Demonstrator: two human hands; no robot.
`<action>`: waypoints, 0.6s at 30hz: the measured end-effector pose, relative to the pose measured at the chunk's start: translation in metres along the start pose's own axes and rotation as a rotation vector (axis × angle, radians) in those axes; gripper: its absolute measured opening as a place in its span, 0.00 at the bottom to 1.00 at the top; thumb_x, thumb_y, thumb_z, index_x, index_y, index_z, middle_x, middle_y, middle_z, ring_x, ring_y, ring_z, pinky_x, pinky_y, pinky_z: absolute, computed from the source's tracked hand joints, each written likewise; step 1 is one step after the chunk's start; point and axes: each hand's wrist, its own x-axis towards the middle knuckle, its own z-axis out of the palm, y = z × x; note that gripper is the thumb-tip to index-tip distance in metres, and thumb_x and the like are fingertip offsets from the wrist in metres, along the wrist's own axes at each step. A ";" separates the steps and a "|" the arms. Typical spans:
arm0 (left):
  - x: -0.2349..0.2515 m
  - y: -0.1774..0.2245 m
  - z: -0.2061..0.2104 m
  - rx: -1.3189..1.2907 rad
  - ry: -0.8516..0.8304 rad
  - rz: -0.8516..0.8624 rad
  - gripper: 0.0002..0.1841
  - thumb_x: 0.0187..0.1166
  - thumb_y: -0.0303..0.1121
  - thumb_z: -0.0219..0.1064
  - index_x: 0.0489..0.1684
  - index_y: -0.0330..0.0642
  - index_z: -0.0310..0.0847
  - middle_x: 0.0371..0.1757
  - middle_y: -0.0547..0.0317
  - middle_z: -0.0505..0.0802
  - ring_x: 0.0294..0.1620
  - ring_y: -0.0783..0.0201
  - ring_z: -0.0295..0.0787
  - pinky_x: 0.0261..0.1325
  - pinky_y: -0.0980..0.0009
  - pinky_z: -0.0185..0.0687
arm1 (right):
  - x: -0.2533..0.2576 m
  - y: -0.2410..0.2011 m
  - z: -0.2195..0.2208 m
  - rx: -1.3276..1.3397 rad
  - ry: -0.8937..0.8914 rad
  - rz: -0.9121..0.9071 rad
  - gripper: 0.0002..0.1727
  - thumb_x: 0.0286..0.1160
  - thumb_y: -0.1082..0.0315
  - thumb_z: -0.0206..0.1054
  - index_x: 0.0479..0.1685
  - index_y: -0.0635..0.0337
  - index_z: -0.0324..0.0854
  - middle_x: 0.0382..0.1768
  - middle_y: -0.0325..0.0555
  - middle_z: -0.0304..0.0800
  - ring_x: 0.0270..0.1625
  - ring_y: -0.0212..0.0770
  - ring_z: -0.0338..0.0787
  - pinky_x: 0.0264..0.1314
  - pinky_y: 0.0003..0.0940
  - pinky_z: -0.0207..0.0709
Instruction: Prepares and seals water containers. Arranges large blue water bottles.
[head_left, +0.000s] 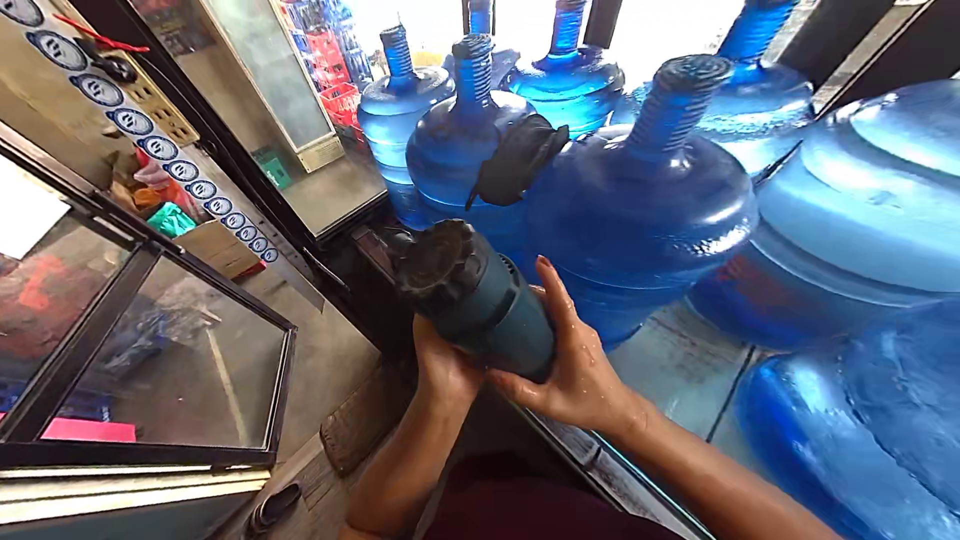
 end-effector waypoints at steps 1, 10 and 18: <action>-0.004 -0.005 -0.001 0.085 -0.049 -0.022 0.26 0.91 0.49 0.37 0.38 0.53 0.83 0.34 0.63 0.95 0.39 0.69 0.95 0.43 0.66 0.93 | -0.006 0.004 -0.009 0.044 0.017 -0.006 0.60 0.62 0.34 0.74 0.89 0.67 0.56 0.60 0.58 0.88 0.60 0.36 0.89 0.62 0.35 0.85; -0.005 0.036 -0.041 1.780 -0.488 0.806 0.30 0.82 0.54 0.62 0.69 0.34 0.82 0.69 0.37 0.87 0.72 0.43 0.82 0.73 0.44 0.75 | -0.022 0.024 -0.100 0.070 -0.103 0.074 0.55 0.62 0.35 0.74 0.85 0.65 0.62 0.61 0.48 0.89 0.58 0.21 0.87 0.61 0.24 0.83; -0.008 0.047 -0.047 1.542 -1.052 0.422 0.23 0.69 0.47 0.79 0.58 0.43 0.87 0.54 0.68 0.95 0.60 0.87 0.86 0.67 0.81 0.81 | -0.004 -0.010 -0.127 0.112 -0.527 -0.050 0.51 0.57 0.41 0.76 0.83 0.64 0.69 0.61 0.52 0.90 0.58 0.40 0.90 0.57 0.42 0.86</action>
